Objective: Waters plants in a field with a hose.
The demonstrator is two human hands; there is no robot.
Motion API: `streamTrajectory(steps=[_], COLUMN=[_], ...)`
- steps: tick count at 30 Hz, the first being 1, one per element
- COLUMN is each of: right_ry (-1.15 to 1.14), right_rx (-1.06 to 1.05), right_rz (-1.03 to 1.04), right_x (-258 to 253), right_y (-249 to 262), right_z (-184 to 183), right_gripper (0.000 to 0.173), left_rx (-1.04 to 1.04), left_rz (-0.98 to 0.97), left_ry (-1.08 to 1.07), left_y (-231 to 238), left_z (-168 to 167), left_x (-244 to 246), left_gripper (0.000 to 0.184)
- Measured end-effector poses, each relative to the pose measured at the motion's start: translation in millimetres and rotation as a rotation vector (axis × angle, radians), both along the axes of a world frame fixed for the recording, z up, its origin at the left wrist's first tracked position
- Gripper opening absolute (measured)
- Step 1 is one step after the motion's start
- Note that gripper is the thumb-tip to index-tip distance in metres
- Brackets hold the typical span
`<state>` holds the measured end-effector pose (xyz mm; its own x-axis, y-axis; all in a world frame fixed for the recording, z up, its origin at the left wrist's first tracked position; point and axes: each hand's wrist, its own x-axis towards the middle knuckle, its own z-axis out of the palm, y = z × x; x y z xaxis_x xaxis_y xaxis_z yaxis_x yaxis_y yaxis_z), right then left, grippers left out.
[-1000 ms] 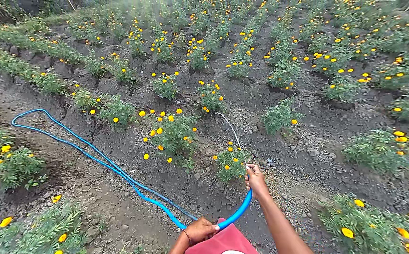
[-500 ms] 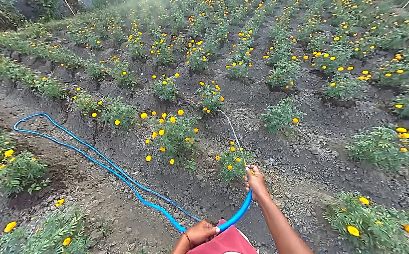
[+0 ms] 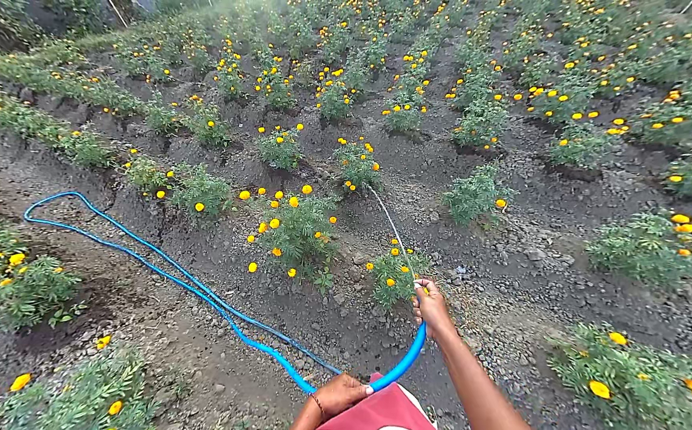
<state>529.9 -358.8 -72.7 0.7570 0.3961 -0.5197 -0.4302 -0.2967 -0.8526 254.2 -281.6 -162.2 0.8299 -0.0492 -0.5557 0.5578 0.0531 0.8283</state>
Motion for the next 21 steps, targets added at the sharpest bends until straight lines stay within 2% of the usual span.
streamTrajectory(steps=[21], right_ry=[0.028], right_rx=[-0.033], right_rz=[-0.094], right_x=[5], right_y=[-19], right_z=[-7], right_gripper=[0.022], left_rx=[0.040], left_rz=[-0.064], left_ry=[0.028], left_y=[0], left_z=[-2], left_x=[7], left_gripper=[0.049])
